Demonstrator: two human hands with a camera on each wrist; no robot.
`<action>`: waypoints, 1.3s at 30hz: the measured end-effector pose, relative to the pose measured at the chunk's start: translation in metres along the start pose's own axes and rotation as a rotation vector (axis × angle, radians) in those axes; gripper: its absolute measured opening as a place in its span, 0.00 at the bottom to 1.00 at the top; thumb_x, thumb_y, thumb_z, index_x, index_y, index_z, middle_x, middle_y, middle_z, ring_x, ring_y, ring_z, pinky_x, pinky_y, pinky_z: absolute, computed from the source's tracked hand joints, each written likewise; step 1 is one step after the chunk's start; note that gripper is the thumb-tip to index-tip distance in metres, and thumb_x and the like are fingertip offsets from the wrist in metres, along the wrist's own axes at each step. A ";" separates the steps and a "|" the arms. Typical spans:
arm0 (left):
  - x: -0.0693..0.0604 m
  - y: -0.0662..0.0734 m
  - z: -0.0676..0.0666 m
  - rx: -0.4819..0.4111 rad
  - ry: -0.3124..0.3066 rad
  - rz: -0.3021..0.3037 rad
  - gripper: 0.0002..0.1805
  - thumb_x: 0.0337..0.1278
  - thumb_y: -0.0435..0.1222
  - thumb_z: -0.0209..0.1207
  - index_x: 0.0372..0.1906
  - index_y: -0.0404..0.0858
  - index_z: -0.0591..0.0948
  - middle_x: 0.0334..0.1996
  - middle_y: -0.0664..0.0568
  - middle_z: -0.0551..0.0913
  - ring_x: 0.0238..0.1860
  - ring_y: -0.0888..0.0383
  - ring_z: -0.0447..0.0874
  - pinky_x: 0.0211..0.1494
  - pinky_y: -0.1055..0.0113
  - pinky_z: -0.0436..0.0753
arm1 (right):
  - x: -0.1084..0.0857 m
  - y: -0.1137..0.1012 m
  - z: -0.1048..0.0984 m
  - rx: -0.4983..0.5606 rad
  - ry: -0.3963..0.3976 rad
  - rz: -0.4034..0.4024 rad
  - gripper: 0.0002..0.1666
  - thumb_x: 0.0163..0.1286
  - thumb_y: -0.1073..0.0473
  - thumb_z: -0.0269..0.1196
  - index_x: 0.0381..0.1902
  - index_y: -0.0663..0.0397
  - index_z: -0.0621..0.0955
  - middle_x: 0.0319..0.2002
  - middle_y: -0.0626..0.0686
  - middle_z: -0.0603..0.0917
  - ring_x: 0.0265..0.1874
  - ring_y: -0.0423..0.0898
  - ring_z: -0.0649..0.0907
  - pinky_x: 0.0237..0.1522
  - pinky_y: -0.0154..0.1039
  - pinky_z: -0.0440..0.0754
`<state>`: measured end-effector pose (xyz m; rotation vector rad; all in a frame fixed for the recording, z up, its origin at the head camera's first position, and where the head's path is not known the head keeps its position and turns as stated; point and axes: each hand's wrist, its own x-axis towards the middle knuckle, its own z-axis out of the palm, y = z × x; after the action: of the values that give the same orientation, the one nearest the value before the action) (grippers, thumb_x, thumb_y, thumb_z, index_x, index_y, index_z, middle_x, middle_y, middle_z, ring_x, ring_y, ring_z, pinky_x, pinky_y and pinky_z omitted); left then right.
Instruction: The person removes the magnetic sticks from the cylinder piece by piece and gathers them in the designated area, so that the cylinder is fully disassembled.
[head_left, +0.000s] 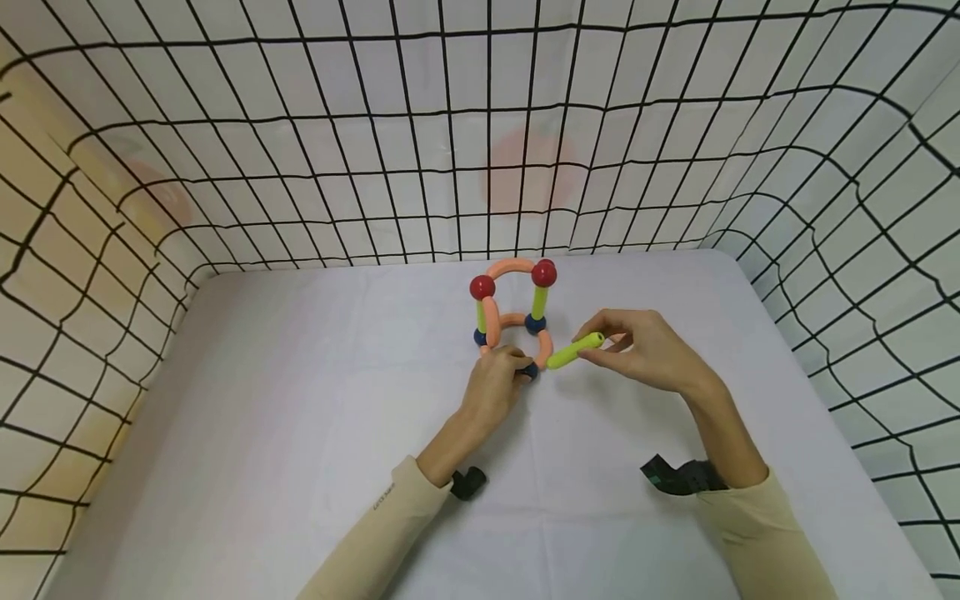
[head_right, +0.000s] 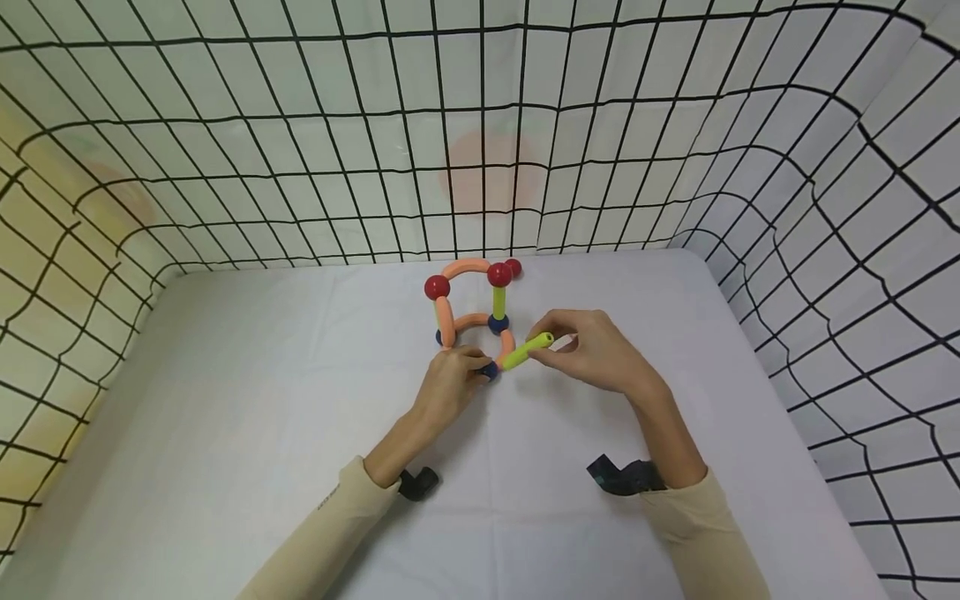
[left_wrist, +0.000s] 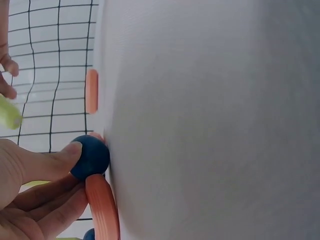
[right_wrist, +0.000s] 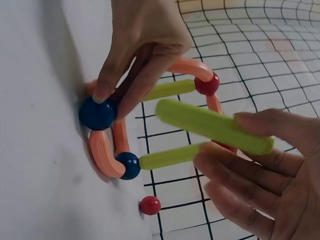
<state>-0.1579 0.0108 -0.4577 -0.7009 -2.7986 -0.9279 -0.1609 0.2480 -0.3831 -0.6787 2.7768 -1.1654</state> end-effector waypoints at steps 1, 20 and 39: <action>0.000 -0.001 0.000 -0.012 -0.005 -0.005 0.12 0.57 0.26 0.71 0.47 0.32 0.90 0.43 0.45 0.91 0.47 0.52 0.90 0.52 0.62 0.90 | 0.001 0.001 -0.001 0.030 -0.005 0.016 0.09 0.68 0.57 0.73 0.44 0.50 0.86 0.45 0.49 0.90 0.43 0.43 0.84 0.45 0.35 0.86; -0.010 -0.014 -0.009 -0.027 -0.015 0.034 0.11 0.57 0.27 0.71 0.46 0.31 0.90 0.43 0.44 0.91 0.48 0.51 0.90 0.55 0.60 0.89 | 0.009 0.048 -0.009 0.403 -0.049 0.328 0.26 0.74 0.50 0.67 0.60 0.64 0.82 0.46 0.56 0.92 0.42 0.39 0.91 0.45 0.43 0.92; -0.030 -0.031 -0.025 -0.081 -0.058 0.017 0.12 0.58 0.26 0.70 0.47 0.33 0.91 0.44 0.45 0.90 0.47 0.51 0.89 0.52 0.61 0.89 | -0.016 0.079 -0.022 0.281 -0.117 0.378 0.26 0.75 0.48 0.65 0.63 0.57 0.83 0.54 0.55 0.90 0.53 0.37 0.85 0.62 0.35 0.80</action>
<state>-0.1463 -0.0373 -0.4613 -0.7737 -2.8137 -1.0399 -0.1806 0.3181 -0.4240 -0.1791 2.4298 -1.3387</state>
